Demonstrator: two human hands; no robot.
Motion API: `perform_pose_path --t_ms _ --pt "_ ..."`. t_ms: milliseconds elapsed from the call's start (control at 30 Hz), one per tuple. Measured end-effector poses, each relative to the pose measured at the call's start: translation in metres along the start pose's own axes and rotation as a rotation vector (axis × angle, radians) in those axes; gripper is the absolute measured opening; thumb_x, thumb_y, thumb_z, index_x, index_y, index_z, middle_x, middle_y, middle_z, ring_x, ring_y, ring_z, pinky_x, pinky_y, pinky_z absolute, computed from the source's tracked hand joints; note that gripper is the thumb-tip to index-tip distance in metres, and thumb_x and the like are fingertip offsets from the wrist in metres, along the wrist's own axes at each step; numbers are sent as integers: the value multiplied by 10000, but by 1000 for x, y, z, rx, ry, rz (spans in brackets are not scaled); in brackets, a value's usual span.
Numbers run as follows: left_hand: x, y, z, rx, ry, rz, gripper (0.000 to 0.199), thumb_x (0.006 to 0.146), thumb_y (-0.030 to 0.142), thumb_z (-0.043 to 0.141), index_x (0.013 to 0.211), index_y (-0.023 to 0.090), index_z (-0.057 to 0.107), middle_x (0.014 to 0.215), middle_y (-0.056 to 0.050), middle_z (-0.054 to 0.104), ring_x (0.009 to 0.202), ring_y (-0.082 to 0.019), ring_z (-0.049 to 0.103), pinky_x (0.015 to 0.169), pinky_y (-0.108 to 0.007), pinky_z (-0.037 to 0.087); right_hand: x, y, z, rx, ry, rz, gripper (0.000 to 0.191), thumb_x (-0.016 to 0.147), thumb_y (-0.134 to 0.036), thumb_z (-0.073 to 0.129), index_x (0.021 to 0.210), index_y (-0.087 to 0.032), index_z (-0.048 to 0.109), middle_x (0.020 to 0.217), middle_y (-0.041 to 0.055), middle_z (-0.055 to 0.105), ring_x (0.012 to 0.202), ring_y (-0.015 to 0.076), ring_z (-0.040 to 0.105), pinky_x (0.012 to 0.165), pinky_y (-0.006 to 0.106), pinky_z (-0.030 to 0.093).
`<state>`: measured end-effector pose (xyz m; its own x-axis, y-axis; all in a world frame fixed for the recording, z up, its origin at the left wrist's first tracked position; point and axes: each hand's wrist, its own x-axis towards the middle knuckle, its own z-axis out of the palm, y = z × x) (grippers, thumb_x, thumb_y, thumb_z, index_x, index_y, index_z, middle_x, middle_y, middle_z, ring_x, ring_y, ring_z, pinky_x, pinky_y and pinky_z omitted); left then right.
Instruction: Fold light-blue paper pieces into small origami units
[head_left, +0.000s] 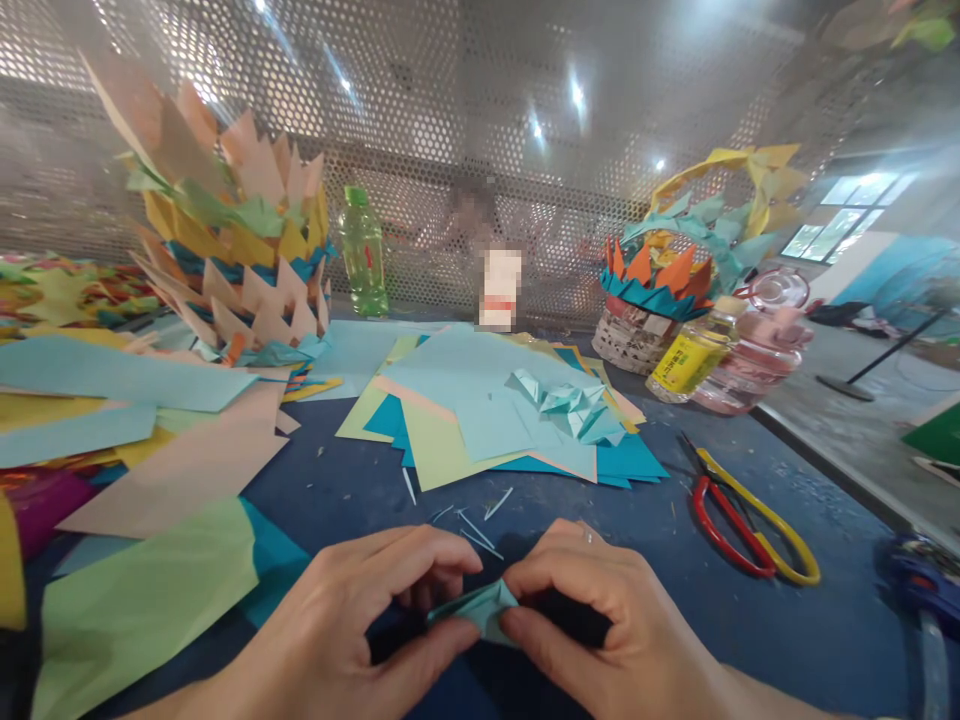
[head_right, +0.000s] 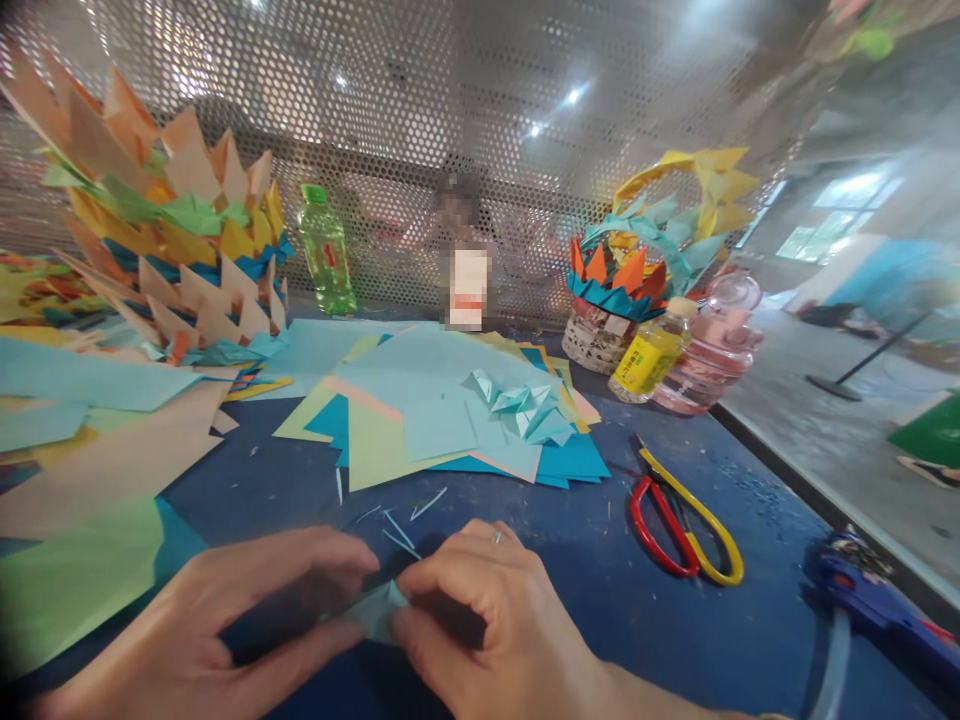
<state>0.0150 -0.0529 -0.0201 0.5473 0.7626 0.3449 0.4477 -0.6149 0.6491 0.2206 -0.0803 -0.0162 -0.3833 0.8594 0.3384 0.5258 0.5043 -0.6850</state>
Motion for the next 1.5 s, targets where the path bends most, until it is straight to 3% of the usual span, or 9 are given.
perform_pose_path --t_ms 333,533,833,1133,1333,1500 --pt "0 0 -2 -15 -79 -55 143 791 201 539 906 269 591 803 26 644 723 -117 617 664 -165 495 0 0 -1 -51 45 -50 83 783 -151 572 801 -210 628 692 -4 647 634 122 562 651 282 418" --pt "1 1 -2 6 -54 -55 141 795 225 543 922 272 583 832 23 638 745 -115 614 686 -166 491 -1 2 -1 -47 54 -15 81 795 -163 567 817 -215 624 716 0 645 673 133 566 679 293 418" --pt "1 5 -4 -10 -110 -82 119 773 160 509 799 251 581 666 38 618 614 -114 587 575 -167 468 -3 2 -1 -62 28 -36 88 804 -171 571 839 -229 627 733 7 653 690 140 579 705 301 428" --pt "1 3 -4 33 -124 -98 66 794 209 507 825 246 551 733 27 617 665 -116 584 608 -174 474 -3 6 -1 -52 46 18 72 818 -199 560 849 -228 619 731 11 637 712 150 571 735 316 425" --pt "-1 4 -5 23 -142 -80 130 808 177 468 887 251 539 721 30 603 659 -113 576 616 -170 473 -5 5 -1 -48 41 12 81 816 -186 562 858 -228 617 747 7 640 716 146 566 729 309 418" --pt "-3 7 -8 55 -134 -53 278 749 262 583 1022 267 532 900 5 620 791 -143 584 715 -214 479 -5 1 -1 -60 35 -35 78 822 -191 554 845 -214 625 733 15 642 692 141 564 705 300 417"
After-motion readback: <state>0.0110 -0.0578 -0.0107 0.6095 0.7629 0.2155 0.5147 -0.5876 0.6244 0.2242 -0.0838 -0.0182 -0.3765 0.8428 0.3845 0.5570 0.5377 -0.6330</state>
